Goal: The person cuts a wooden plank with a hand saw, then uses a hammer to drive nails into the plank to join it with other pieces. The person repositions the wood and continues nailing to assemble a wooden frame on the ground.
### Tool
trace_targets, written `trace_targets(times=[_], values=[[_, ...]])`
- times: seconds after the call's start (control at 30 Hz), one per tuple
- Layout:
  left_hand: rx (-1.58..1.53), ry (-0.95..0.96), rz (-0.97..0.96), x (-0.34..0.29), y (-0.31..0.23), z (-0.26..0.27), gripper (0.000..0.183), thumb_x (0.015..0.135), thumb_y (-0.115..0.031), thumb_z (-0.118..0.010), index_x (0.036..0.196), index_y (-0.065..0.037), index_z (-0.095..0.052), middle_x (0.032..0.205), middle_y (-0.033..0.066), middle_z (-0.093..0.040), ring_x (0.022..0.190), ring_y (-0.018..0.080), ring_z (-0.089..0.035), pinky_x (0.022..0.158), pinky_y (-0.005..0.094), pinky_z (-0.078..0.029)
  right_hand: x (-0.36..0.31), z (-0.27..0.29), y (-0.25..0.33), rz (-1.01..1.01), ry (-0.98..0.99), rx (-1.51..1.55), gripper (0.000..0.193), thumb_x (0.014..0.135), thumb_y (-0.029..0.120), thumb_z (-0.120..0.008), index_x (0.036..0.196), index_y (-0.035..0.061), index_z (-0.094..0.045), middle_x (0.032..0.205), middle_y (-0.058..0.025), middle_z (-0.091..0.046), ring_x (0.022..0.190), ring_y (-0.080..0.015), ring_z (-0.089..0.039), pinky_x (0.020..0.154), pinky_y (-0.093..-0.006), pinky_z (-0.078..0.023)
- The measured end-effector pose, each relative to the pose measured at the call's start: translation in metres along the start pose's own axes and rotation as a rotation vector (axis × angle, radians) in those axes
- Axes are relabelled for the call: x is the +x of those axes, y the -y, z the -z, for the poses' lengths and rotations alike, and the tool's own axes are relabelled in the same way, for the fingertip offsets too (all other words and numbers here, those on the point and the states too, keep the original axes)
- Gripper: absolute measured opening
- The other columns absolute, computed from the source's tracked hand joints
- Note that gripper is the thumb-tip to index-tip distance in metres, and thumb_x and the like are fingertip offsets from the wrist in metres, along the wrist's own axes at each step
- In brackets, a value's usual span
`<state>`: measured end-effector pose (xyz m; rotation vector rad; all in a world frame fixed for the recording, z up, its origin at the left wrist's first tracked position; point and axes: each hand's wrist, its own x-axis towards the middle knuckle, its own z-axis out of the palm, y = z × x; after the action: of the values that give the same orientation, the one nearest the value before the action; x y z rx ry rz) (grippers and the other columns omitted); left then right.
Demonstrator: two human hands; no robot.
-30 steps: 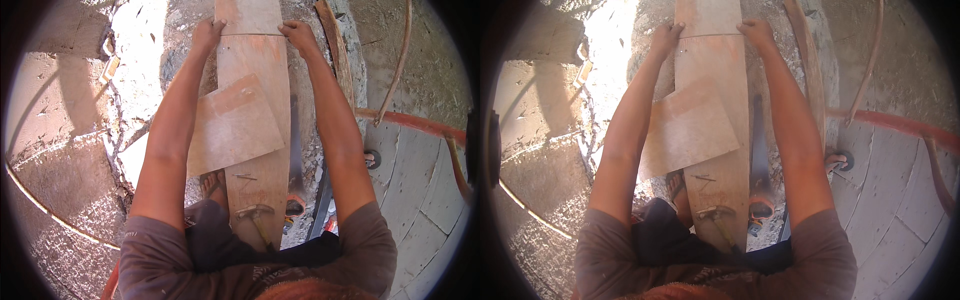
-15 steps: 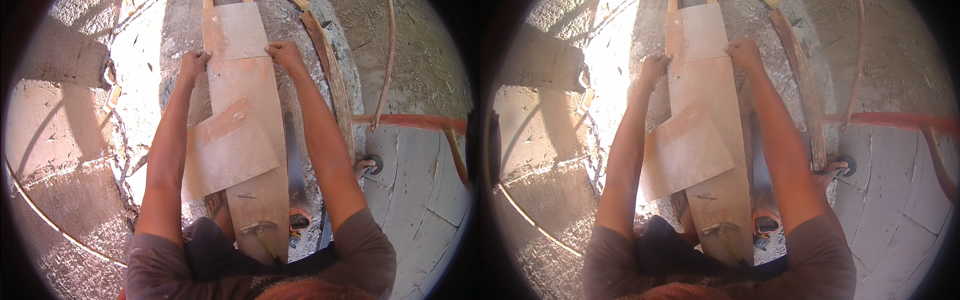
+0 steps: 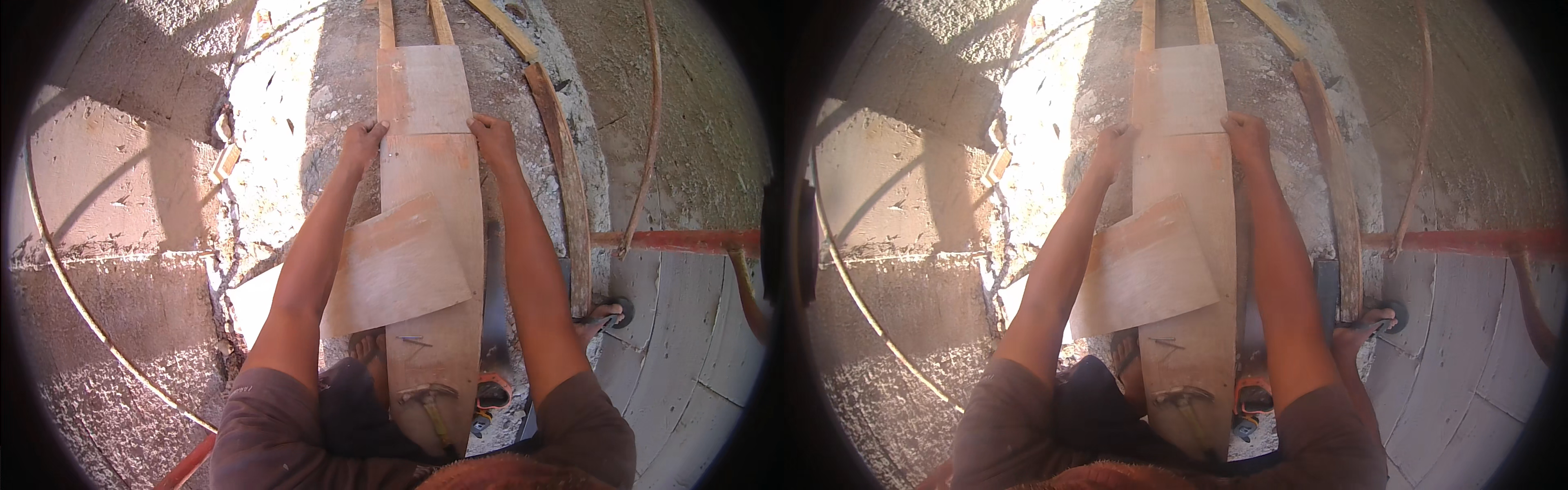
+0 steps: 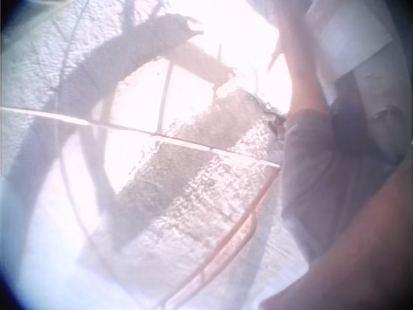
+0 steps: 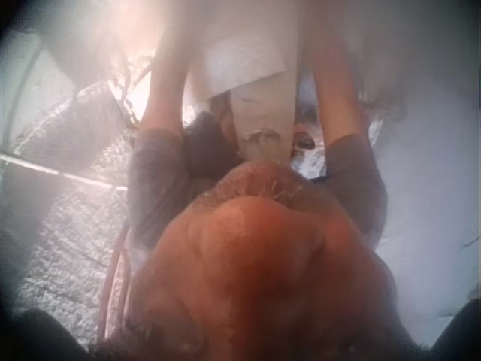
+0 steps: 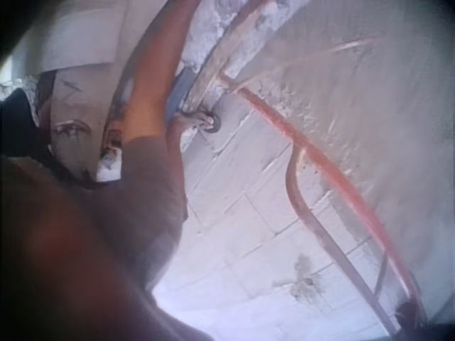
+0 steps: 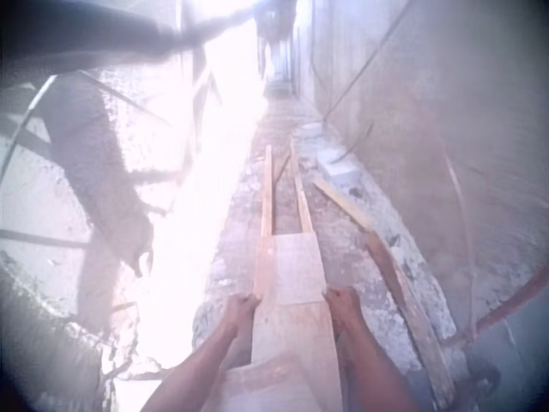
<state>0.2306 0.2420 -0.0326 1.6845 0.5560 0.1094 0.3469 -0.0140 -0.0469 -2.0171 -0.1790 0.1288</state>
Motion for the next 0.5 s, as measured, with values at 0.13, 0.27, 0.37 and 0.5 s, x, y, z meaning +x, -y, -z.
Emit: trace_targets(times=[0.13,0.27,0.37,0.5], values=[[0.029,-0.016,-0.119,0.001,0.006,0.000,0.034,0.098,-0.031,-0.065,0.101,0.002,-0.075,0.079,0.0093,-0.070,0.071,0.0157,-0.062,0.069,0.0342,-0.050,0.004,0.000,0.000,-0.070,0.024,0.038,0.040,0.088,0.031,-0.070,0.112,-0.0005,-0.074,0.101,-0.0224,-0.074,0.090,-0.0304,-0.073,0.081,-0.0397,-0.054],[0.228,-0.015,-0.061,-0.001,-0.003,0.004,0.041,0.099,-0.035,-0.061,0.119,0.001,-0.068,0.095,0.0132,-0.071,0.080,0.0191,-0.065,0.074,0.0362,-0.051,-0.025,0.022,0.007,-0.029,-0.012,-0.024,0.047,0.094,0.033,-0.067,0.127,-0.0006,-0.065,0.104,-0.0177,-0.073,0.087,-0.0239,-0.071,0.078,-0.0367,-0.054],[0.167,0.078,-0.019,-0.017,-0.014,0.019,0.056,0.102,-0.043,-0.056,0.139,0.000,-0.056,0.121,0.0143,-0.068,0.090,0.0209,-0.068,0.076,0.0371,-0.052,-0.093,0.071,0.004,-0.200,0.092,0.058,0.048,0.098,0.033,-0.064,0.134,0.0015,-0.061,0.102,-0.0124,-0.069,0.085,-0.0184,-0.069,0.077,-0.0334,-0.054],[0.401,0.396,0.019,-0.072,-0.002,0.063,0.067,0.102,-0.056,-0.051,0.141,-0.001,-0.055,0.133,0.0156,-0.063,0.100,0.0245,-0.067,0.088,0.0404,-0.051,-0.234,0.169,-0.019,-0.215,0.603,-0.234,0.050,0.099,0.037,-0.064,0.137,0.0049,-0.059,0.125,-0.0174,-0.067,0.114,-0.0279,-0.066,0.096,-0.0371,-0.051]])
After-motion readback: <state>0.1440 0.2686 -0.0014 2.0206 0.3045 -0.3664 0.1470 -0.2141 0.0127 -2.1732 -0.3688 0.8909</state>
